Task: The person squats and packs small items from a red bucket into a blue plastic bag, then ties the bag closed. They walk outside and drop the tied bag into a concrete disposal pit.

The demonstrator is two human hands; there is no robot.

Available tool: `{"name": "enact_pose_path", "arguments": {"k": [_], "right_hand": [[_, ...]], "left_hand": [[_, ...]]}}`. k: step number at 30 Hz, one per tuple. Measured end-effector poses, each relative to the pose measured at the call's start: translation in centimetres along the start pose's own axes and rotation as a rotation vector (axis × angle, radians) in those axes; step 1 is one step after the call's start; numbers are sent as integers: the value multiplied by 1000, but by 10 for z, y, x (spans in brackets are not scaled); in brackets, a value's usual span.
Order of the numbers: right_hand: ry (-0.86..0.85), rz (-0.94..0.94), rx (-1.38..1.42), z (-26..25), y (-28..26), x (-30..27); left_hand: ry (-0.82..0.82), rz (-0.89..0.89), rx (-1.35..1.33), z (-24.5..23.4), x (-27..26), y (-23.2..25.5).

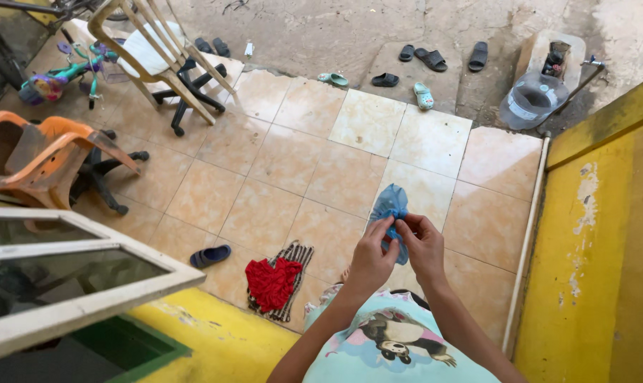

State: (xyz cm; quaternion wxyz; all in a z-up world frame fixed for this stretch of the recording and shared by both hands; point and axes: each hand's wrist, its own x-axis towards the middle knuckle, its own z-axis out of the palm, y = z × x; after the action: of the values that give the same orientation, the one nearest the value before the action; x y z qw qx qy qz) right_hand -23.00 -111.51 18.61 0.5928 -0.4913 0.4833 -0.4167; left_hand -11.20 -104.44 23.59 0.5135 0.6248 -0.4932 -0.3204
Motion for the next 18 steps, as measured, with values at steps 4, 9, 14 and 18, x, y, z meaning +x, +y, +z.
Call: {"name": "enact_pose_path", "arguments": {"k": [4,9,14,18], "right_hand": [[1,-23,-136,34,-17,56],[68,-107,-333,66,-25,132],[63,-86,-334,83,-18,224],[44,-117,-366,85,-29,303]], "left_hand": [[-43,-45,-35,-14,67,-21],[-27,-167,-162,-19,145,-55],[-37,-206,-203,-15,230,-93],[-92,-274,-256,-7,308,-107]]}}
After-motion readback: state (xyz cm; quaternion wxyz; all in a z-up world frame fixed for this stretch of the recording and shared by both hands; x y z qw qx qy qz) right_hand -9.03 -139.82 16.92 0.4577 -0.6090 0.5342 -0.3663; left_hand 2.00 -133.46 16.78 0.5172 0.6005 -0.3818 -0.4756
